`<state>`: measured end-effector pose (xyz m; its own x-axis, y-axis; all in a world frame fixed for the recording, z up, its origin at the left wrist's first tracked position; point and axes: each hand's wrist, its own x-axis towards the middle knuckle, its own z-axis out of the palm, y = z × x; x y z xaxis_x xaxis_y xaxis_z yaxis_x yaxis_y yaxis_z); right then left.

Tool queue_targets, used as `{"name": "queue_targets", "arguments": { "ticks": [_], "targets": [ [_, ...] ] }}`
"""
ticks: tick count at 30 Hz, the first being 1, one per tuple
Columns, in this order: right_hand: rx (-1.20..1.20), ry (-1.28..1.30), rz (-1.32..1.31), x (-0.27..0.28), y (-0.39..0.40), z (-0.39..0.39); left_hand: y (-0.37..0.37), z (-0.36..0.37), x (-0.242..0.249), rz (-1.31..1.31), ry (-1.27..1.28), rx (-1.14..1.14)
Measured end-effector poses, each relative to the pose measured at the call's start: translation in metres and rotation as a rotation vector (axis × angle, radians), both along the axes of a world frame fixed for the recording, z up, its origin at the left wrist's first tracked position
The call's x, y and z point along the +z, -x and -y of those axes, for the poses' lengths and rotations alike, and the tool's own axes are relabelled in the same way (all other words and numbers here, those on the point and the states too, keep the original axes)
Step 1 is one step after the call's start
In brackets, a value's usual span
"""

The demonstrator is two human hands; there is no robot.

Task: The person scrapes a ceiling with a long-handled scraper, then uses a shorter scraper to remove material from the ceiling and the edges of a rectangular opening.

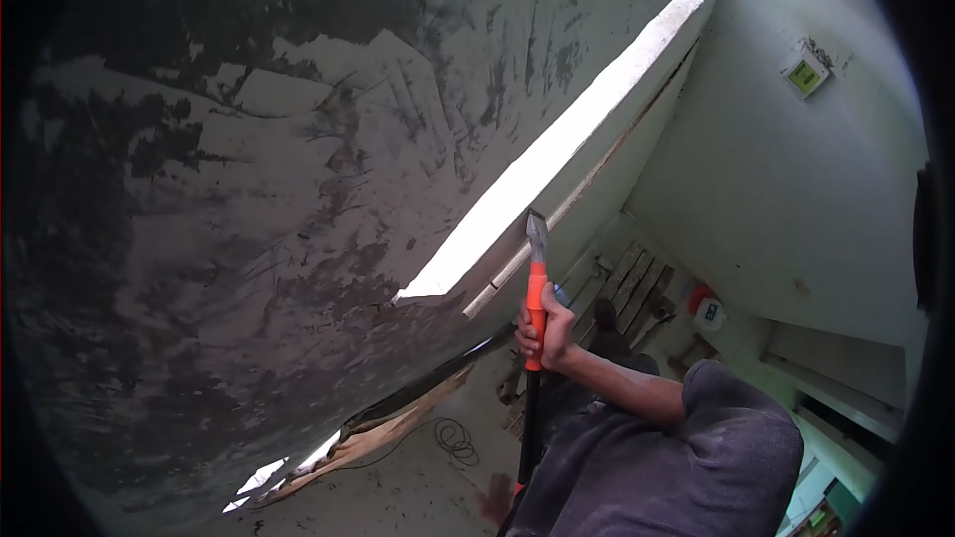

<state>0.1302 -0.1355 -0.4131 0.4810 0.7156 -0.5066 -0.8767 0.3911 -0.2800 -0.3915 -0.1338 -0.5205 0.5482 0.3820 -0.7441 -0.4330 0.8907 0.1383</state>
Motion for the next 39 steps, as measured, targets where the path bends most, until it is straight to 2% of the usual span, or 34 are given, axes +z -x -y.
{"name": "queue_targets", "arguments": {
  "ticks": [1,2,4,5,6,7,8,10,11,13,14,15,17,18,23,29,32,33,34,36,39],
  "targets": [
    [-0.007,-0.005,0.017,0.001,0.000,0.000,0.007,-0.007,0.004,-0.381,-0.395,-0.167],
    [-0.002,-0.004,0.017,0.001,0.000,0.000,0.007,-0.007,-0.001,-0.382,-0.393,-0.162],
    [0.003,-0.005,0.030,0.000,-0.001,0.001,0.001,-0.011,-0.029,0.286,0.549,0.392],
    [0.008,-0.008,0.029,0.000,-0.002,0.001,-0.009,-0.006,-0.035,0.266,0.507,0.328],
    [0.002,0.028,0.029,-0.001,-0.002,0.001,-0.027,0.002,-0.045,0.132,0.290,0.189],
    [-0.010,0.066,0.028,-0.001,-0.001,0.000,-0.049,0.006,-0.044,-0.145,-0.104,-0.107],
    [-0.011,0.062,0.025,-0.002,0.003,0.000,-0.077,0.007,-0.033,-0.530,-0.561,-0.507],
    [-0.018,0.042,0.029,-0.002,-0.001,0.000,-0.113,0.008,-0.011,-0.878,-1.009,-0.743],
    [-0.005,0.018,0.004,-0.001,-0.001,0.000,-0.115,0.007,0.005,-0.990,-1.127,-0.789],
    [-0.015,0.013,-0.003,0.001,0.002,-0.002,-0.100,0.006,0.024,-1.100,-1.174,-0.812],
    [-0.028,0.015,-0.008,0.001,0.001,-0.004,-0.067,0.005,0.025,-1.139,-0.925,-1.025],
    [-0.032,0.012,-0.011,0.002,-0.001,-0.005,-0.031,0.011,0.009,-1.141,-0.928,-1.029],
    [-0.016,-0.016,-0.010,0.002,0.000,-0.001,0.021,0.025,-0.035,-1.088,-1.520,-1.373],
    [-0.014,-0.009,-0.018,0.003,0.002,0.000,0.019,0.036,-0.036,-1.200,-1.577,-1.412],
    [0.016,-0.043,0.064,-0.005,-0.004,0.002,-0.021,0.036,-0.051,-1.512,-1.560,-1.425],
    [-0.047,-0.158,0.037,-0.016,0.000,-0.008,-0.029,-0.006,-0.062,-1.642,-1.847,-1.348],
    [-0.060,-0.115,0.046,-0.011,0.003,-0.017,-0.027,-0.024,-0.043,-1.660,-1.818,-1.349],
    [-0.052,-0.086,0.032,-0.009,0.003,-0.017,-0.024,-0.027,-0.035,-1.571,-1.701,-1.281],
    [-0.049,-0.083,0.033,-0.007,0.003,-0.016,-0.026,-0.021,-0.029,-1.570,-1.696,-1.280],
    [-0.033,-0.133,0.028,-0.005,0.001,-0.013,-0.031,-0.017,-0.022,-1.675,-1.700,-1.367],
    [-0.039,-0.134,0.045,-0.016,-0.001,-0.007,-0.059,0.002,-0.046,-1.578,-1.695,-1.419]
  ]
}}
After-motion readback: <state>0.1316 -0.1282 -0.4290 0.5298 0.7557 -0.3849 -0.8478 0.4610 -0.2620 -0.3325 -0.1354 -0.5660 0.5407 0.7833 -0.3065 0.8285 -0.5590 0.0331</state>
